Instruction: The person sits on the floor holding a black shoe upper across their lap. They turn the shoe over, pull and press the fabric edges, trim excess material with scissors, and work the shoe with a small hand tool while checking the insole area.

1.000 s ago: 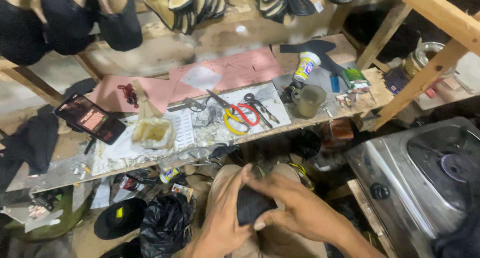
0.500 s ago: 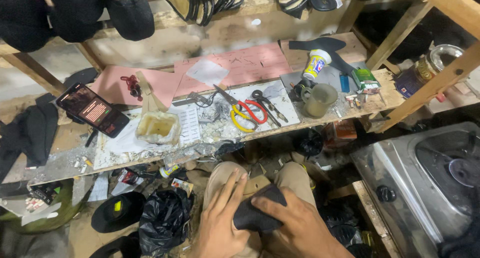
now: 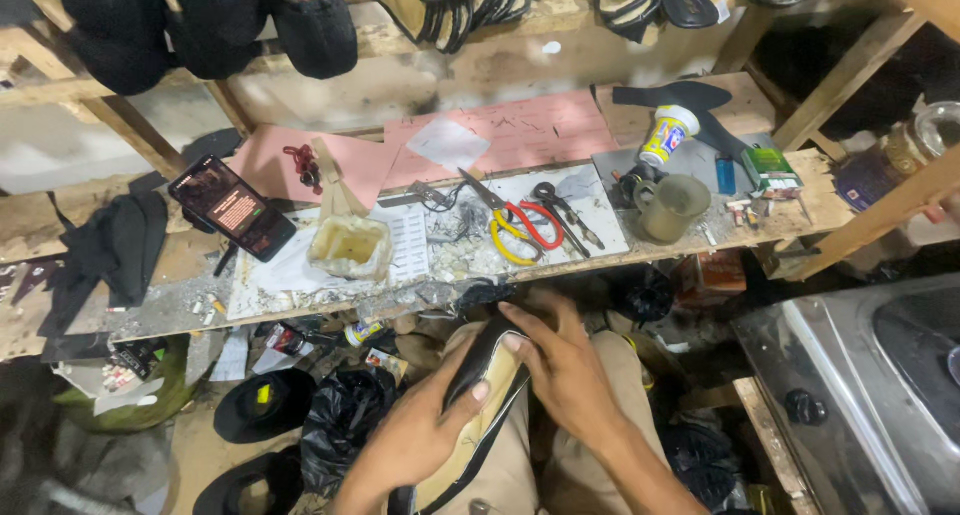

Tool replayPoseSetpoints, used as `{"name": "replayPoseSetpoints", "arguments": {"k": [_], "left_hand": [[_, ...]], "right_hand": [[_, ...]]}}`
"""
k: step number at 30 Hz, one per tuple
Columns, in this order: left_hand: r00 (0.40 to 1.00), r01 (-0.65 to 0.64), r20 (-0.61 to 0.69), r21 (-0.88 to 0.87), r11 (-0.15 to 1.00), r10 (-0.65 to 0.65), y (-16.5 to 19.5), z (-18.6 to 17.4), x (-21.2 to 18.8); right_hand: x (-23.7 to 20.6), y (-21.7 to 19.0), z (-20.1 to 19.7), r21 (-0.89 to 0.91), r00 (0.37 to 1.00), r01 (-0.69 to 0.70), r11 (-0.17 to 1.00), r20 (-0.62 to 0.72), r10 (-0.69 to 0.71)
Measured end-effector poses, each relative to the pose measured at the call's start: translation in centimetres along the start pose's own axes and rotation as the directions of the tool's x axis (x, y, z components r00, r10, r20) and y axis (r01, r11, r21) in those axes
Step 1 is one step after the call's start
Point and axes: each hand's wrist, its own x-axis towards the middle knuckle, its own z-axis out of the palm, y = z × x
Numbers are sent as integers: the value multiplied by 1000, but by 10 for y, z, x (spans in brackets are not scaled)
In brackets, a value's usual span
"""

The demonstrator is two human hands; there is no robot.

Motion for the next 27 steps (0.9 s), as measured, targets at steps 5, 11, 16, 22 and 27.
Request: {"name": "replayPoseSetpoints", "arguments": {"k": [5, 11, 16, 22, 27], "left_hand": [[981, 183, -102, 232, 955, -163, 10, 11, -6], [968, 249, -145, 478, 842, -204, 12, 11, -5], [988, 137, -136, 506, 852, -78, 12, 13, -11], [942, 335, -129, 452, 826, -311, 10, 14, -30], [892, 355, -359, 180, 917, -274, 1, 18, -31]], "right_hand": [[11, 4, -7, -121, 974, -87, 989, 197, 109], [19, 4, -10, -178, 954, 209, 962, 253, -160], [21, 3, -16, -43, 840, 391, 919, 424, -338], [16, -9, -2, -265, 909, 235, 935, 400, -115], [-2, -10, 6, 44, 971, 232, 972, -72, -228]]}}
